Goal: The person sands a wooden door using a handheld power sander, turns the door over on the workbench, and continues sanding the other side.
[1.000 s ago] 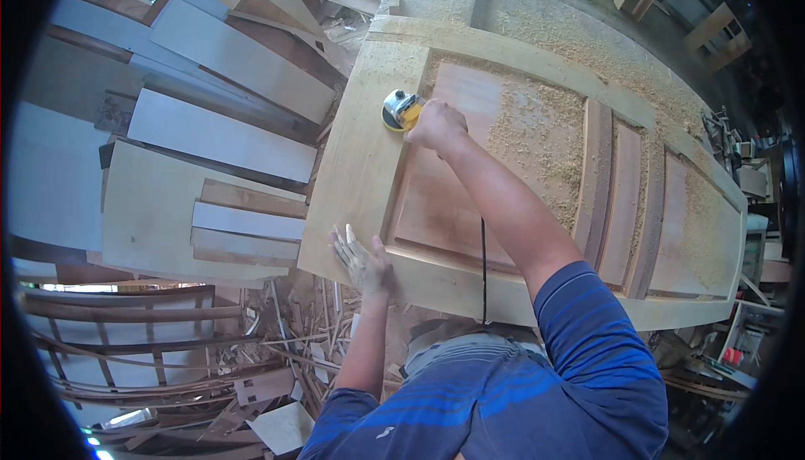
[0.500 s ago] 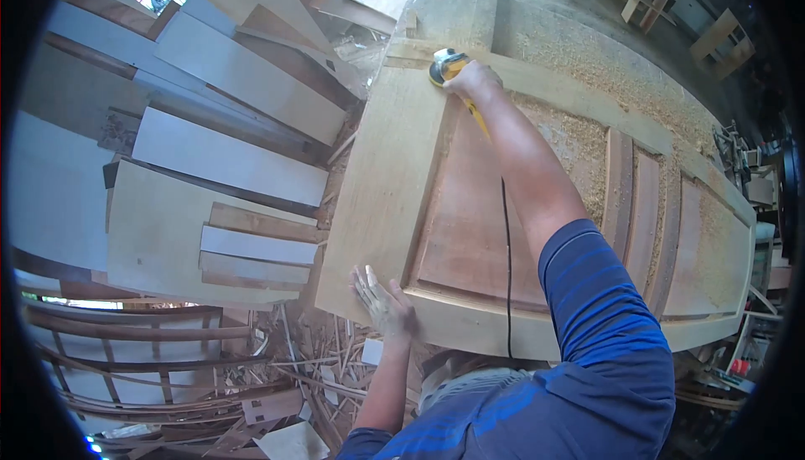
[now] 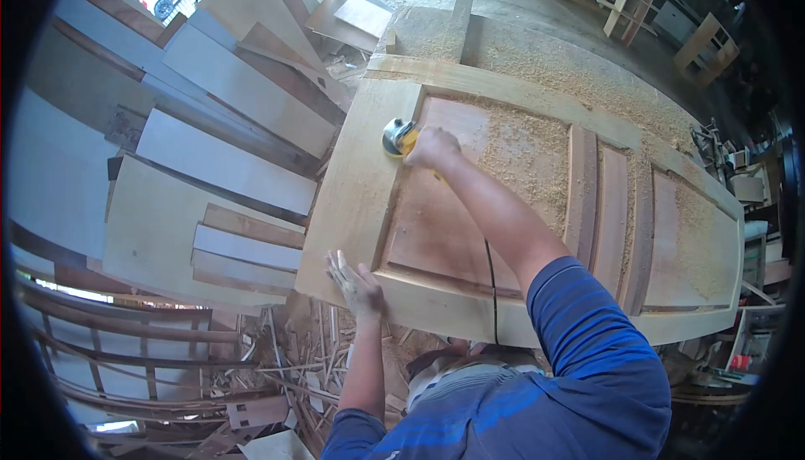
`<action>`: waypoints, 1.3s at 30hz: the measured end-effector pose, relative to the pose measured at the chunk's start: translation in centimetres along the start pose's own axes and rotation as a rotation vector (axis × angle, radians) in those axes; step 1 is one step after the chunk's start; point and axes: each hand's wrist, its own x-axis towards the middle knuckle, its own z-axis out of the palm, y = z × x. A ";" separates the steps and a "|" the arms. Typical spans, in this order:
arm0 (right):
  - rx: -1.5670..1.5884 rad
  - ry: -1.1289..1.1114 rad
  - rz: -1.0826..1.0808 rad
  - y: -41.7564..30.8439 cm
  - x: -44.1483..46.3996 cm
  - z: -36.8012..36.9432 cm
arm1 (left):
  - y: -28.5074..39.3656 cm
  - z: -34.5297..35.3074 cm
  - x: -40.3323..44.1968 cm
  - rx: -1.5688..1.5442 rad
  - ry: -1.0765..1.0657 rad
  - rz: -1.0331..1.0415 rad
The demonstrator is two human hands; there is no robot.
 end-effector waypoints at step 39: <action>0.043 -0.011 0.039 -2.7 10.9 -3.3 | -0.1 1.2 1.3 0.047 -0.152 0.158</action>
